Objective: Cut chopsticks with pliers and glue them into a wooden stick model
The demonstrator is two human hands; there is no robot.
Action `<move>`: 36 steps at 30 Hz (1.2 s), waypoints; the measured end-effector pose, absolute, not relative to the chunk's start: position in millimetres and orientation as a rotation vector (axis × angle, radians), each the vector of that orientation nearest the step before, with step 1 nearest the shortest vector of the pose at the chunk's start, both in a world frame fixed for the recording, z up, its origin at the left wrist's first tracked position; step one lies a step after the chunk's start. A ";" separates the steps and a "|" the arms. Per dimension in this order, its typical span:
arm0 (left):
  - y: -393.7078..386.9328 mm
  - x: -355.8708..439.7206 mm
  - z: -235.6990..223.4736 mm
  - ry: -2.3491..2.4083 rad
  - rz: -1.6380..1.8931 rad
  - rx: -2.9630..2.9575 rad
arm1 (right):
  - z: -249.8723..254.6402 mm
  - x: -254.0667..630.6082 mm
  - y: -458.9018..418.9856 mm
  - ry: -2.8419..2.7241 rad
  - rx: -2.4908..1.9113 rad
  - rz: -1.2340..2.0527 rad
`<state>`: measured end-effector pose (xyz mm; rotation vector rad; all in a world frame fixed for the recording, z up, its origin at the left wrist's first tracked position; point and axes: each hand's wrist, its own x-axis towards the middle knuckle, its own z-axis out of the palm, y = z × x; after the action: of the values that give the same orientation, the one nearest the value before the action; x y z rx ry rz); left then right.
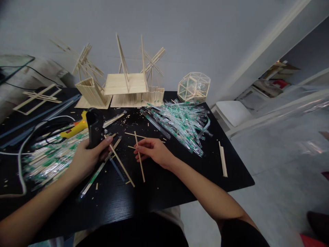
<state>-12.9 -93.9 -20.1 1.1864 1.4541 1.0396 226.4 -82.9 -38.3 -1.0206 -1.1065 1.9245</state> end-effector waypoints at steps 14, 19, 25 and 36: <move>-89.9 6.1 18.7 1.463 1.063 1.572 | -22.6 208.0 -96.6 -1.307 -0.954 1.797; -93.2 20.3 38.1 1.385 1.126 1.731 | -6.5 213.6 -89.7 -1.557 -0.924 1.476; -88.5 28.8 43.1 1.304 1.209 1.761 | 6.4 216.8 -80.7 -1.873 -0.906 0.973; -94.1 20.3 25.1 1.310 1.172 1.746 | -24.0 213.2 -84.9 -2.088 -0.916 0.860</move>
<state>20.3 -94.1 25.1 1.7456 1.3097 1.1716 213.2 -84.9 -24.0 -0.9162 -2.0884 0.8601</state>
